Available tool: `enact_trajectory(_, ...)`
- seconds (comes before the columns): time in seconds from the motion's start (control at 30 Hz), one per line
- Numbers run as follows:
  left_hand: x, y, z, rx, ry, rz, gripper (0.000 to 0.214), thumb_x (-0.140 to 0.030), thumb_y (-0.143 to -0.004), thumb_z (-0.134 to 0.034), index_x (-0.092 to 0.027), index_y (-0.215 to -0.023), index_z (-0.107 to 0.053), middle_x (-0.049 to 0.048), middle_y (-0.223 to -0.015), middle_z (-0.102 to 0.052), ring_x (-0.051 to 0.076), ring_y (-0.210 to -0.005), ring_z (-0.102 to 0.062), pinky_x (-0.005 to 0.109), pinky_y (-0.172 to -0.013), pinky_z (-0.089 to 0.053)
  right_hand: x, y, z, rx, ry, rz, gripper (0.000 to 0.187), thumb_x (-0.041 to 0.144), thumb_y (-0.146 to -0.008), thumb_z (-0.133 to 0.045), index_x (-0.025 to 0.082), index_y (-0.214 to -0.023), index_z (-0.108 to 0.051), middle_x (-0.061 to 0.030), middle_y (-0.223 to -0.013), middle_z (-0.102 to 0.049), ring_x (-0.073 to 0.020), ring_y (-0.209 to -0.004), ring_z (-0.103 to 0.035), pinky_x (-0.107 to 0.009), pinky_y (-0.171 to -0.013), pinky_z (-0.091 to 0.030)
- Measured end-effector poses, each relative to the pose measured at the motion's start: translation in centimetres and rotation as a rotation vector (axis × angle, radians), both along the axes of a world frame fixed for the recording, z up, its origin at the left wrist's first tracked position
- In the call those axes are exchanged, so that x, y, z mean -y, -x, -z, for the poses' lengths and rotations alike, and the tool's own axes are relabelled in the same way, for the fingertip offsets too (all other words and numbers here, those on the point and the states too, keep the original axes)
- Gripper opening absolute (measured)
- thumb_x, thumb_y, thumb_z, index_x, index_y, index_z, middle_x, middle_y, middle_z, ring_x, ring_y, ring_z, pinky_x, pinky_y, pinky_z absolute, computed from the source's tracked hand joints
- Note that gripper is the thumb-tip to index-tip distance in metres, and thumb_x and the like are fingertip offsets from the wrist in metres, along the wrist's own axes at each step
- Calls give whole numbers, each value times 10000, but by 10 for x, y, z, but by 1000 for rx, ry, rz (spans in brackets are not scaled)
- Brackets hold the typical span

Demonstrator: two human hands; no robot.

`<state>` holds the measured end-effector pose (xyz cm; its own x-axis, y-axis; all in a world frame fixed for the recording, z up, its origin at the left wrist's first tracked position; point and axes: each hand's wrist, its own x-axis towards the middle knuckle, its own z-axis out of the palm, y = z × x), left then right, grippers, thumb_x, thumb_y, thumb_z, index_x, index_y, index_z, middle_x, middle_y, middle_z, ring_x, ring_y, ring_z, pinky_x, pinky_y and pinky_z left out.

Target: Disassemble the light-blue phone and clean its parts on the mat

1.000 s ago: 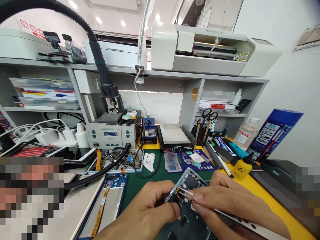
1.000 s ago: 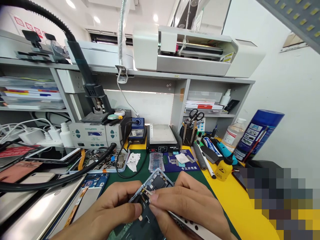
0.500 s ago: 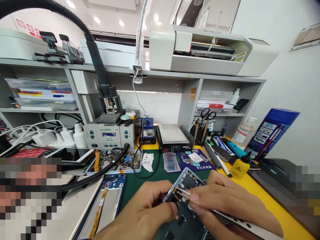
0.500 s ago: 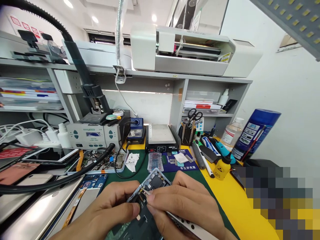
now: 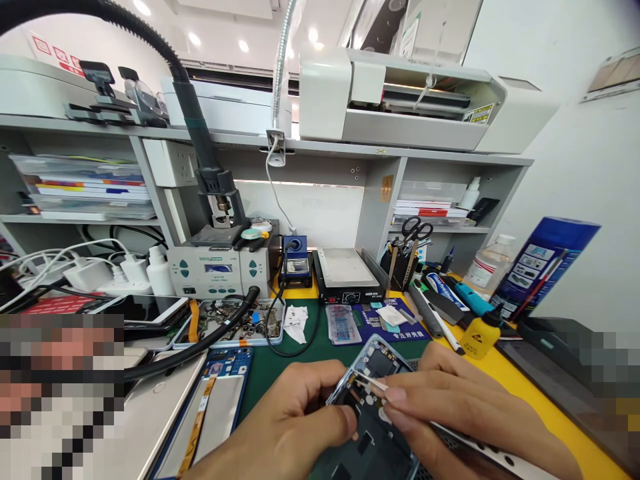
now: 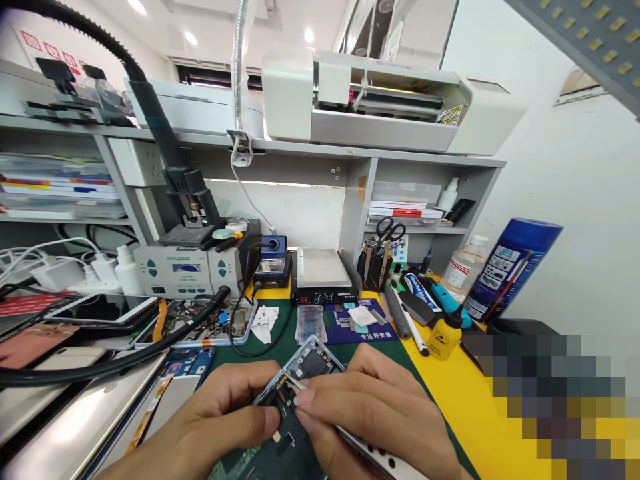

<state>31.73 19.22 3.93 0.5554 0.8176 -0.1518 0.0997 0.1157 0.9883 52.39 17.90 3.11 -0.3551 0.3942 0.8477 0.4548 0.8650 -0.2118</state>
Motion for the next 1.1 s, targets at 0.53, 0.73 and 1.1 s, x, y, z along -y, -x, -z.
enact_trajectory(0.53,-2,1,0,-14,-2,-5,170,-365,-737,-589,-201,-778,-567,-15,-797,-468,195,-870,-442,284,-779,-348,0,-1,-9,33,3,3,412,-25,-791,-672,256,-1092,-695,-22,-963,-816,-172,-675,-749,-284,-632,-609)
enact_trajectory(0.73,0,3,6,-20,47,-43,237,-362,-712,-630,-187,-869,-655,1,-868,-561,220,-934,-494,300,-839,-368,2,-2,-10,2,5,-16,426,-32,-775,-681,259,-1085,-711,-15,-924,-817,-171,-630,-731,-289,-587,-598)
enact_trajectory(1.1,-7,0,14,238,131,115,215,-245,-791,-651,-155,-956,-756,8,-871,-667,148,-808,-526,251,-770,-371,-9,-3,-3,-430,206,184,170,174,-853,-741,279,-977,-791,-10,-877,-826,-202,-741,-797,-208,-682,-664)
